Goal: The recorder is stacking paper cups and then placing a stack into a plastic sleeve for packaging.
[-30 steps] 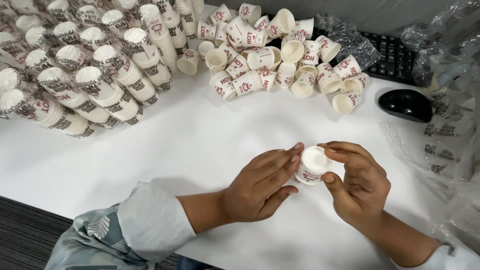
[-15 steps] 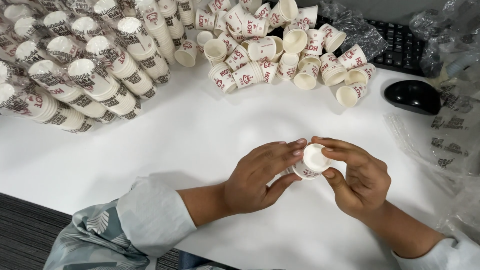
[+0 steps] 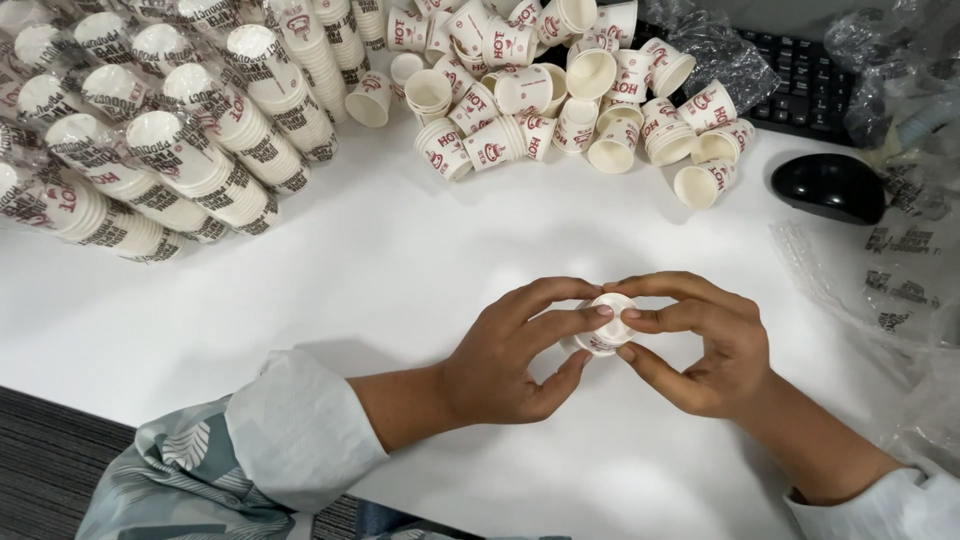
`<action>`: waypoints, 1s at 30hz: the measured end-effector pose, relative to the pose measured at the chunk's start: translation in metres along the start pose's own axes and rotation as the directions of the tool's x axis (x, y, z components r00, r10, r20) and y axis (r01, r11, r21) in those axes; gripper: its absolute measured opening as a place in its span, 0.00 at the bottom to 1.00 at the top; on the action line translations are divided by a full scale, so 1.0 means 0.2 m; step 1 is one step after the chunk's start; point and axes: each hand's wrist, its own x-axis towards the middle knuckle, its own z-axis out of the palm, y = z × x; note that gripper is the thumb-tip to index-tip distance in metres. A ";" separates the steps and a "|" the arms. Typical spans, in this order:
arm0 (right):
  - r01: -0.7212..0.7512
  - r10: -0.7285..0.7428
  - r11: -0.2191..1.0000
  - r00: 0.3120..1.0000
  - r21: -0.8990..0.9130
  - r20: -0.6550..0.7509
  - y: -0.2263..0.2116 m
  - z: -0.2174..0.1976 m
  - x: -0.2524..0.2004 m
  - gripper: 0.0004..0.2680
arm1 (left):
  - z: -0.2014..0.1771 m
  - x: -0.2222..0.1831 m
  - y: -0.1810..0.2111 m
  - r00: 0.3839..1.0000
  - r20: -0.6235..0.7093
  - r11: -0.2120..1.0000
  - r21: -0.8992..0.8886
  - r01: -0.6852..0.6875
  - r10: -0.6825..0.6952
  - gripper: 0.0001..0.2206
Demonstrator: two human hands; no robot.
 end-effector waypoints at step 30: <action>-0.003 -0.024 0.937 0.997 -0.350 -0.073 -0.03 0.01 -0.04 0.29 | -0.04 -0.05 0.01 0.997 -0.044 0.994 0.094 -0.064 0.068 0.32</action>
